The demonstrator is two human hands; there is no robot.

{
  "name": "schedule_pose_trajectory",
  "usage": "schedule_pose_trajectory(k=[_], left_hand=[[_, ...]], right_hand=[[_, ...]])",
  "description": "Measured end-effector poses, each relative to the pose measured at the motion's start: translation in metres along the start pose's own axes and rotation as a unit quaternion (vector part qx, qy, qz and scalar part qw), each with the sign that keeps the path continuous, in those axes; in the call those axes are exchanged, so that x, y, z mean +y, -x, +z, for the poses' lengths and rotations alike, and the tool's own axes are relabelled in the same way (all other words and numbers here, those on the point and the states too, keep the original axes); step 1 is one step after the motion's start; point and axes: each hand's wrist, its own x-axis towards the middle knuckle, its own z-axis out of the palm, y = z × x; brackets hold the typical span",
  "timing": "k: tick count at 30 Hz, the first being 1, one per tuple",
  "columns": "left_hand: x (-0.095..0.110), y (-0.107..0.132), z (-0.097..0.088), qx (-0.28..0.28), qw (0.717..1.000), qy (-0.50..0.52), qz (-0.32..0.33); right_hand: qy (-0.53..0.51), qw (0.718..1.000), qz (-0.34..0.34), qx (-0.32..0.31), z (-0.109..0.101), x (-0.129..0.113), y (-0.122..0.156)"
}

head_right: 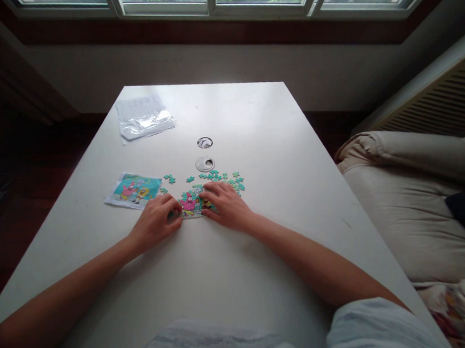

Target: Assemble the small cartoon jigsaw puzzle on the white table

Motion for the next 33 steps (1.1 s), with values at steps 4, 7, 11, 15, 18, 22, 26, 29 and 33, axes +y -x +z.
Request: schedule_pose_trajectory(k=[4,7,11,15,18,22,26,29,33], left_hand=[[0.001,0.0,0.001,0.002,1.0,-0.005,0.001],[0.001,0.0,0.001,0.002,1.0,-0.006,0.002],[-0.001,0.002,-0.002,0.006,0.999,-0.015,0.034],[-0.004,0.005,-0.01,-0.006,0.992,-0.047,0.113],[-0.004,0.008,-0.013,-0.012,0.986,-0.057,0.156],[-0.004,0.009,-0.012,-0.017,0.982,-0.071,0.175],[-0.005,0.009,-0.009,-0.024,0.982,-0.074,0.174],[-0.005,0.009,-0.009,-0.028,0.981,-0.074,0.176],[-0.005,0.01,-0.008,-0.022,0.979,-0.08,0.185]], right_hand=[[0.004,1.0,-0.003,-0.002,0.001,0.0,0.0],[0.002,1.0,-0.004,-0.001,0.001,0.0,-0.001],[0.0,1.0,-0.004,-0.002,0.0,0.001,0.0],[-0.014,1.0,-0.006,0.007,-0.003,0.001,-0.001],[-0.025,0.999,0.009,0.034,-0.007,0.002,-0.001],[-0.032,0.993,0.046,0.105,-0.017,0.009,-0.003],[-0.034,0.978,0.107,0.173,-0.032,0.03,-0.003],[-0.022,0.965,0.15,0.212,-0.042,0.051,-0.001],[-0.001,0.958,0.175,0.227,-0.046,0.073,0.001]])
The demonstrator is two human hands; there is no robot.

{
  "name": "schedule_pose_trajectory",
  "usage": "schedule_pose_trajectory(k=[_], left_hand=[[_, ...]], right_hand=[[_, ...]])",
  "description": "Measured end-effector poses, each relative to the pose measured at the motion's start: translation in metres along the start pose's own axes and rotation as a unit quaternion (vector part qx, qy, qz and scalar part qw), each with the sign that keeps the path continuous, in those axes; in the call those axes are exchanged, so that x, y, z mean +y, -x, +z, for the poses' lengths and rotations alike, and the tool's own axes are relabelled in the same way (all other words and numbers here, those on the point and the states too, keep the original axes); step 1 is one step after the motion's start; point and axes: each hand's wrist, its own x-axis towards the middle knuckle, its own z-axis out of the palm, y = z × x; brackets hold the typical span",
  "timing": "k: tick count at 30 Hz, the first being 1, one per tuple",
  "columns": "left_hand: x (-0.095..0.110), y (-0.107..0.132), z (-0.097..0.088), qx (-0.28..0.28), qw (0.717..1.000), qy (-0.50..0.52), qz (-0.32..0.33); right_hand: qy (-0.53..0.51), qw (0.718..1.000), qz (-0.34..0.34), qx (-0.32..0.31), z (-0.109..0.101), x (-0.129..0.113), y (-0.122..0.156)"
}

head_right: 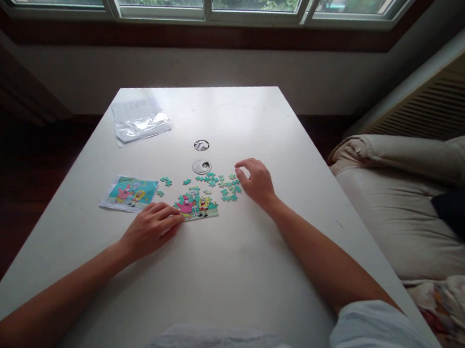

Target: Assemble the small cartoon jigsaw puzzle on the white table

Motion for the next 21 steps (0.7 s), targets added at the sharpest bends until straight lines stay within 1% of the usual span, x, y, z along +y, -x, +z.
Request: schedule_pose_trajectory(k=[2,4,9,12,14,17,21], left_hand=[[0.0,0.0,0.001,0.005,1.0,-0.003,0.006],[0.001,0.0,0.002,0.014,1.0,-0.004,0.01],[0.002,-0.002,0.004,0.036,0.999,-0.006,0.015],[0.003,-0.004,0.002,0.025,1.0,0.0,0.008],[0.003,-0.005,0.001,0.018,1.0,0.01,0.002],[0.002,-0.005,0.0,0.018,0.999,0.032,-0.006],[-0.001,-0.005,0.0,0.021,0.999,0.042,-0.012]], right_hand=[[0.008,1.0,-0.002,-0.012,0.002,0.004,0.0],[0.012,0.999,-0.02,-0.033,0.007,0.001,0.003],[0.016,0.987,-0.117,-0.107,0.022,-0.019,0.014],[0.043,0.976,-0.157,-0.147,0.029,-0.028,0.017],[0.055,0.969,-0.175,-0.162,0.031,-0.03,0.017],[0.062,0.967,-0.184,-0.167,0.032,-0.029,0.017],[0.058,0.97,-0.168,-0.167,0.031,-0.03,0.017]])
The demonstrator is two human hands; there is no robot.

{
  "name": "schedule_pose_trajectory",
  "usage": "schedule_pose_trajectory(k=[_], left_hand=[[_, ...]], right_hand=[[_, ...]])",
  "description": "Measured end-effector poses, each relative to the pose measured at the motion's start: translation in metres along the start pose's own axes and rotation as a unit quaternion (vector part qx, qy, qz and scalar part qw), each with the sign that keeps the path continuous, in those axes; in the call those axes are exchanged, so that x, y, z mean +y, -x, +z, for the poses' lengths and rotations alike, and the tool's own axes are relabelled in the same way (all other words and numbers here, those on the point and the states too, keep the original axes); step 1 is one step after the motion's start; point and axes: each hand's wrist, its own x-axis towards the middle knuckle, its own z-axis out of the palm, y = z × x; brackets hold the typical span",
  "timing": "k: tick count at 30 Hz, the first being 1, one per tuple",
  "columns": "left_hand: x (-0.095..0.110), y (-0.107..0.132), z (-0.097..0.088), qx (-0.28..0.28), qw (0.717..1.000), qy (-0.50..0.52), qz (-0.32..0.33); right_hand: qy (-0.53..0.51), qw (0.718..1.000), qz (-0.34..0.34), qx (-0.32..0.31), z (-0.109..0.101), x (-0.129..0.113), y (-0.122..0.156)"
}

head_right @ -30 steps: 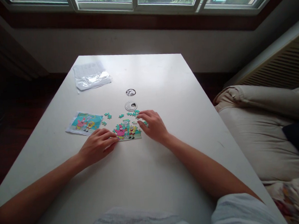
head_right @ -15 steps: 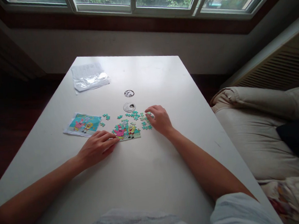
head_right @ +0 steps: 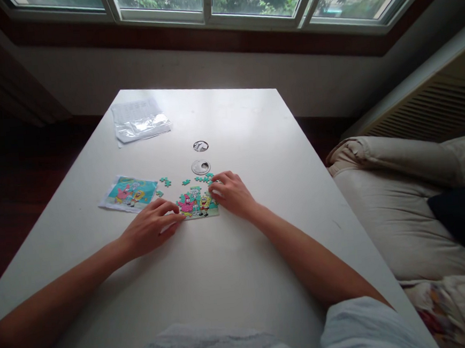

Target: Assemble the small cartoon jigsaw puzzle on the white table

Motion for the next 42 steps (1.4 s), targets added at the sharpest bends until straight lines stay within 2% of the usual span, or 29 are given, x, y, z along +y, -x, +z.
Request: schedule_pose_trajectory(k=[11,16,30,42], left_hand=[[-0.004,0.006,0.007,0.021,0.999,-0.019,0.023],[-0.005,0.006,0.006,0.021,0.999,-0.024,0.018],[-0.001,0.004,0.005,0.027,0.999,-0.03,0.013],[-0.001,0.006,0.006,0.027,0.999,-0.03,0.006]], right_hand=[[-0.006,1.0,0.025,0.008,-0.003,-0.001,0.004],[0.005,1.0,0.012,-0.007,-0.003,0.001,0.004],[-0.038,0.994,0.063,-0.086,-0.013,-0.004,0.002],[-0.003,0.997,0.042,-0.059,-0.019,-0.008,0.006]])
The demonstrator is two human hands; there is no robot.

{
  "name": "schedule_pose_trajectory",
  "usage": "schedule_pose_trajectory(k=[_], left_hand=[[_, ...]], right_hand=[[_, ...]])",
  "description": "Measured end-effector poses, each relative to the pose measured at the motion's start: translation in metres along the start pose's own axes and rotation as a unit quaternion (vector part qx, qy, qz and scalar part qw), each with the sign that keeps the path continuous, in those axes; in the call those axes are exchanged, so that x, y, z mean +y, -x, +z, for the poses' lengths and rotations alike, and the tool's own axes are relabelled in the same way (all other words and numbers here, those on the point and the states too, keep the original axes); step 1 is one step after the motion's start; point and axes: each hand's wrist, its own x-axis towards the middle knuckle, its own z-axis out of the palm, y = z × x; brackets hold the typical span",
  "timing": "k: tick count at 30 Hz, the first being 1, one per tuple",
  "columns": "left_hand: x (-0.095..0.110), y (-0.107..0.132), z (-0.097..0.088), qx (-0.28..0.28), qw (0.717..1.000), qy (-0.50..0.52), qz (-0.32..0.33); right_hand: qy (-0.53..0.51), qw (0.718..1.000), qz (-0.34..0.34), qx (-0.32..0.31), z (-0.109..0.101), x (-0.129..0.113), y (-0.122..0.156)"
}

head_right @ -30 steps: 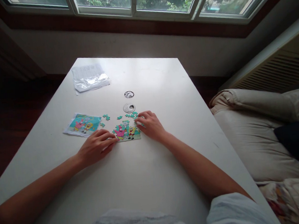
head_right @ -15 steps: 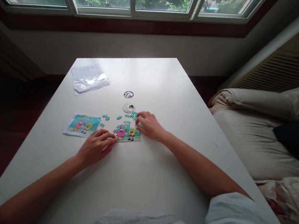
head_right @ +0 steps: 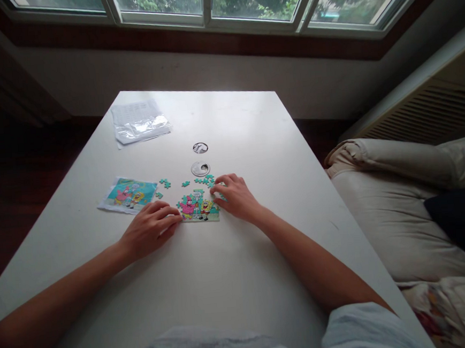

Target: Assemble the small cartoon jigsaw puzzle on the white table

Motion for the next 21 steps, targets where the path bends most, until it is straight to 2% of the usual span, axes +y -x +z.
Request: schedule_pose_trajectory(k=[9,21], left_hand=[[-0.0007,0.0004,0.0007,-0.004,1.0,0.007,0.001],[-0.0004,-0.0002,0.0011,-0.002,1.0,0.011,0.003]], right_hand=[[-0.025,0.999,0.003,-0.026,0.0002,0.0035,-0.0019],[-0.008,0.999,0.018,-0.036,-0.0015,0.0025,-0.0034]])
